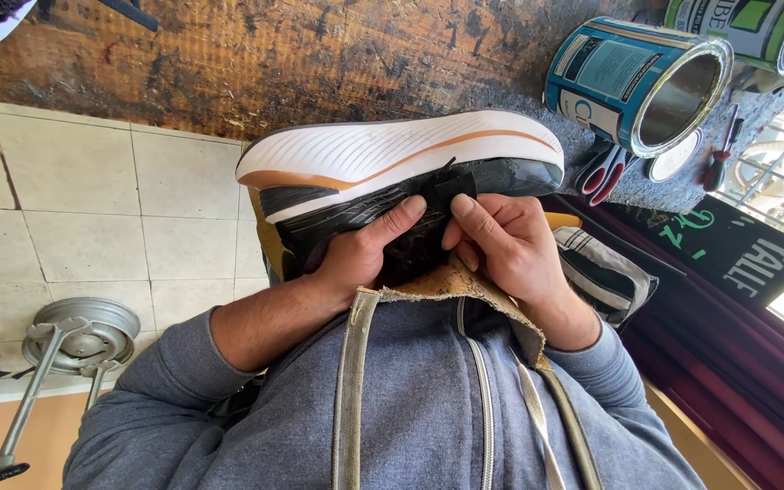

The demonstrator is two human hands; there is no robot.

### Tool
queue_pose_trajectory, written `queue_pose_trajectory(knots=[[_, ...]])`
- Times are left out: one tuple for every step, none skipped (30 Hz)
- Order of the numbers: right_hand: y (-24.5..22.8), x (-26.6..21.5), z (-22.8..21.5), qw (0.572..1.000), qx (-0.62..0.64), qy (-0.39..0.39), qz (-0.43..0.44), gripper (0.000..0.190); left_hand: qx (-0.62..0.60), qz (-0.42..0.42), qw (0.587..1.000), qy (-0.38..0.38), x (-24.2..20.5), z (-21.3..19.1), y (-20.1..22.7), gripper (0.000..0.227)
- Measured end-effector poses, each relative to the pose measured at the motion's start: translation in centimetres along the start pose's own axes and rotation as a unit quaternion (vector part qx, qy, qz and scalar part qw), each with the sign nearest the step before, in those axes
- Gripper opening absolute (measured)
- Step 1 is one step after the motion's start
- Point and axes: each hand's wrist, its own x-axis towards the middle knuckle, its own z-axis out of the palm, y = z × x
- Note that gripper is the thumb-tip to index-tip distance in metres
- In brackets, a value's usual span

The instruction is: The person holds a black sneaker and uses a small tool to scrape or clean the sole area. They then cut a small piece of black material with scissors, apply a brown substance from a can onto the material using a brush, and attach the material to the shoe's sole.

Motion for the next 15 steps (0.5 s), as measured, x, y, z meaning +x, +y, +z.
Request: queue_pose_trajectory(knots=[[0.1,0.0,0.1,1.000,0.002,0.004,0.000,0.043,-0.019,0.003,1.000,-0.005,0.0,-0.1,-0.5,0.029],[0.2,-0.1,0.0,1.000,0.003,0.005,0.000,0.043,-0.019,0.003,1.000,-0.005,0.0,-0.2,-0.4,0.029],[0.3,-0.1,0.0,1.000,0.005,0.002,-0.011,0.042,-0.020,0.001,1.000,-0.011,0.1,-0.2,-0.2,0.029],[0.3,-0.1,-0.1,1.000,0.006,0.000,-0.022,0.041,-0.020,-0.001,1.000,-0.016,0.1,-0.2,-0.1,0.029],[0.6,-0.1,-0.2,1.000,0.008,0.001,-0.023,0.041,-0.019,-0.001,1.000,-0.017,0.2,-0.2,0.1,0.029],[0.8,-0.2,-0.3,0.999,0.004,-0.003,-0.032,0.041,-0.007,0.002,1.000,-0.021,0.2,-0.1,0.4,0.028],[1.0,-0.1,-0.4,0.999,0.002,-0.006,-0.042,0.040,0.007,0.006,1.000,-0.025,0.2,0.0,0.7,0.027],[1.0,-0.3,-0.5,0.999,0.004,-0.005,-0.044,0.040,0.009,0.006,1.000,-0.027,-0.1,-0.1,0.3,0.027],[1.0,-0.5,-0.6,0.998,0.001,-0.005,-0.060,0.040,-0.002,-0.009,0.999,-0.033,-0.4,-0.2,-0.1,0.027],[1.1,-0.8,-0.8,0.997,-0.002,-0.005,-0.075,0.039,-0.013,-0.024,0.999,-0.040,-0.8,-0.3,-0.5,0.027],[1.4,-1.0,-1.2,0.997,0.003,-0.001,-0.080,0.039,-0.007,-0.024,0.999,-0.045,-0.9,0.1,0.0,0.027],[1.8,-1.2,-1.7,0.995,0.009,0.005,-0.102,0.039,-0.003,-0.016,0.999,-0.042,-1.0,0.7,0.6,0.029],[2.2,-1.5,-2.2,0.992,0.016,0.013,-0.124,0.039,0.002,-0.009,0.999,-0.042,-1.1,1.2,1.1,0.032],[2.9,-1.8,-2.7,0.991,0.022,0.019,-0.130,0.039,0.010,-0.009,0.999,-0.049,-1.3,-0.3,-0.8,0.032],[3.6,-2.0,-3.1,0.988,0.031,0.026,-0.150,0.038,0.055,-0.012,0.996,-0.065,-1.4,-1.9,-2.6,0.037]])
